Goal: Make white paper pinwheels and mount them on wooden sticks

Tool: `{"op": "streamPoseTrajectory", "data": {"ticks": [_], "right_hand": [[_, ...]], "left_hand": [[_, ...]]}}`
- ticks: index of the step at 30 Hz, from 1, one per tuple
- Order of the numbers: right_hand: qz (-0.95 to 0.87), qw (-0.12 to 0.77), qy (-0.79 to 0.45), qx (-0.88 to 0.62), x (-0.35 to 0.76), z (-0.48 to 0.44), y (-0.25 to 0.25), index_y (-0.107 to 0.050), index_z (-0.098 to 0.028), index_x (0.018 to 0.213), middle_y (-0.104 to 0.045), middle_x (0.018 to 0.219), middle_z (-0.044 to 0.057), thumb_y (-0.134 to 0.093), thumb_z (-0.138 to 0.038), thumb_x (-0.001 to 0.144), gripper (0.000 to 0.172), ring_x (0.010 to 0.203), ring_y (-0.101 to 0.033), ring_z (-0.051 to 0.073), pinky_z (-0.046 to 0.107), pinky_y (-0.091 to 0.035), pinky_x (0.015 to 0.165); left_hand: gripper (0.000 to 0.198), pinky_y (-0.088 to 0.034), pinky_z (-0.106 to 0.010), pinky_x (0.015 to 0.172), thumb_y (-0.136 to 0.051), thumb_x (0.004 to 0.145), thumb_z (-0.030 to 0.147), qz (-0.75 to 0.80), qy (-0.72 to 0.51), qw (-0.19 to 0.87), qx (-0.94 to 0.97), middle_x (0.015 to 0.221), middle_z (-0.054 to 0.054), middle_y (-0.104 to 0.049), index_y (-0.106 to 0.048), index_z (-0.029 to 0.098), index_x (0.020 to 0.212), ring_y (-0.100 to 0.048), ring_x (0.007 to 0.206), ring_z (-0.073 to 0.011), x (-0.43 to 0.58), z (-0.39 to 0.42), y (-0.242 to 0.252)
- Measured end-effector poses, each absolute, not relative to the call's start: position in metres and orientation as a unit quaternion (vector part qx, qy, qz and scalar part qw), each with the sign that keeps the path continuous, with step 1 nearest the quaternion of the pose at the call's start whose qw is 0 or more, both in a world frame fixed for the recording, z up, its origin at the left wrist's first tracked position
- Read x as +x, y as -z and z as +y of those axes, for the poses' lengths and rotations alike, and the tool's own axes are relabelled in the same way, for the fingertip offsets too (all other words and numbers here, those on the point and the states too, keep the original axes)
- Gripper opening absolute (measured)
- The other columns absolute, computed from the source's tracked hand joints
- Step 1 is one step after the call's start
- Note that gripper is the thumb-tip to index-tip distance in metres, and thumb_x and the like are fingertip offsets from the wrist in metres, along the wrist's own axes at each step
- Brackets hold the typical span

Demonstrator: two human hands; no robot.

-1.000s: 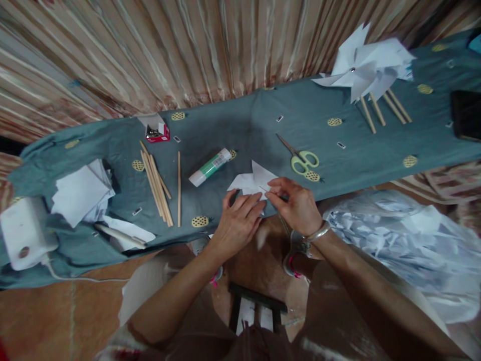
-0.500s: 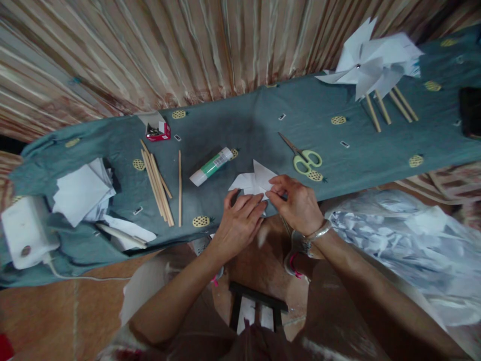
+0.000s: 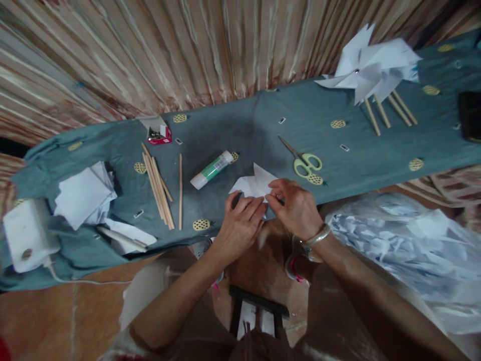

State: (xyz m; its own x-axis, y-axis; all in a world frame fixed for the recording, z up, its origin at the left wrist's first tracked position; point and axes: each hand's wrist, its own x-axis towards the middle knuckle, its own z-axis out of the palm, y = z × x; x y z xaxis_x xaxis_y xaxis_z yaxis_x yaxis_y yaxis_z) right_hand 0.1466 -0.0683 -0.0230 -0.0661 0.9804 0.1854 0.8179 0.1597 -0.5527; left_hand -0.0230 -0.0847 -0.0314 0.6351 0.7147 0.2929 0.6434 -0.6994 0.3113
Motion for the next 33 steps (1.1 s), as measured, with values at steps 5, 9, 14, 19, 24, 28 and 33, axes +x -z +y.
{"op": "streamPoseTrajectory", "data": {"ticks": [5,9,14,19,24,28,33], "right_hand": [[-0.728,0.264,-0.151,-0.615,0.1457,-0.0687,0.0234,-0.062,-0.017,0.093,-0.068,0.075,0.005,-0.055,-0.020,0.084,0.012,0.075,-0.063,0.023,0.033,-0.049,0.071],[-0.719,0.270,-0.159,-0.621,0.1451,-0.0681,0.0233,-0.063,-0.016,0.093,-0.068,0.074,0.005,-0.057,-0.019,0.083,0.012,0.073,-0.063,0.022,0.033,-0.050,0.071],[-0.715,0.262,-0.161,-0.628,0.1451,-0.0678,0.0233,-0.063,-0.015,0.094,-0.068,0.074,0.005,-0.059,-0.019,0.082,0.013,0.072,-0.063,0.021,0.032,-0.050,0.071],[-0.729,0.252,-0.142,-0.620,0.1447,-0.0682,0.0225,-0.063,-0.015,0.095,-0.068,0.074,0.005,-0.056,-0.018,0.084,0.014,0.074,-0.062,0.022,0.033,-0.050,0.072],[-0.779,0.238,-0.076,-0.575,0.1437,-0.0731,0.0197,-0.066,-0.011,0.102,-0.070,0.095,0.012,-0.047,-0.017,0.090,0.023,0.087,-0.059,0.025,0.039,-0.050,0.082],[-0.804,0.233,-0.064,-0.543,0.1434,-0.0763,0.0216,-0.069,-0.011,0.106,-0.062,0.121,0.016,-0.039,-0.011,0.090,0.034,0.103,-0.054,0.027,0.042,-0.048,0.090],[-0.811,0.219,-0.065,-0.539,0.1423,-0.0744,0.0260,-0.069,-0.012,0.108,-0.057,0.127,0.017,-0.042,-0.011,0.089,0.034,0.111,-0.050,0.030,0.046,-0.045,0.092]], "left_hand": [[0.032,-0.032,-0.053,0.106,-0.050,0.090,0.020,0.381,-0.197,0.082,0.900,0.121,-0.012,-0.065,-0.056,0.013,0.121,-0.057,0.108,-0.0244,-0.0227,-0.0851,0.0308],[0.032,-0.032,-0.054,0.105,-0.049,0.091,0.020,0.383,-0.197,0.080,0.899,0.122,-0.013,-0.064,-0.056,0.012,0.121,-0.057,0.108,-0.0245,-0.0233,-0.0861,0.0322],[0.032,-0.031,-0.055,0.106,-0.050,0.090,0.019,0.382,-0.191,0.077,0.901,0.123,-0.012,-0.064,-0.056,0.013,0.121,-0.057,0.108,-0.0246,-0.0235,-0.0863,0.0324],[0.031,-0.030,-0.054,0.106,-0.050,0.090,0.020,0.383,-0.191,0.078,0.900,0.122,-0.011,-0.065,-0.056,0.012,0.120,-0.057,0.108,-0.0240,-0.0229,-0.0855,0.0319],[0.030,-0.030,-0.054,0.106,-0.051,0.090,0.020,0.385,-0.204,0.067,0.898,0.120,-0.010,-0.066,-0.056,0.012,0.119,-0.057,0.108,-0.0240,-0.0220,-0.0855,0.0330],[0.031,-0.030,-0.053,0.106,-0.051,0.089,0.020,0.386,-0.205,0.066,0.897,0.120,-0.011,-0.066,-0.056,0.013,0.119,-0.057,0.107,-0.0241,-0.0214,-0.0855,0.0333],[0.030,-0.030,-0.053,0.105,-0.053,0.088,0.019,0.387,-0.209,0.061,0.896,0.118,-0.010,-0.067,-0.057,0.013,0.117,-0.058,0.105,-0.0237,-0.0209,-0.0855,0.0332]]}}
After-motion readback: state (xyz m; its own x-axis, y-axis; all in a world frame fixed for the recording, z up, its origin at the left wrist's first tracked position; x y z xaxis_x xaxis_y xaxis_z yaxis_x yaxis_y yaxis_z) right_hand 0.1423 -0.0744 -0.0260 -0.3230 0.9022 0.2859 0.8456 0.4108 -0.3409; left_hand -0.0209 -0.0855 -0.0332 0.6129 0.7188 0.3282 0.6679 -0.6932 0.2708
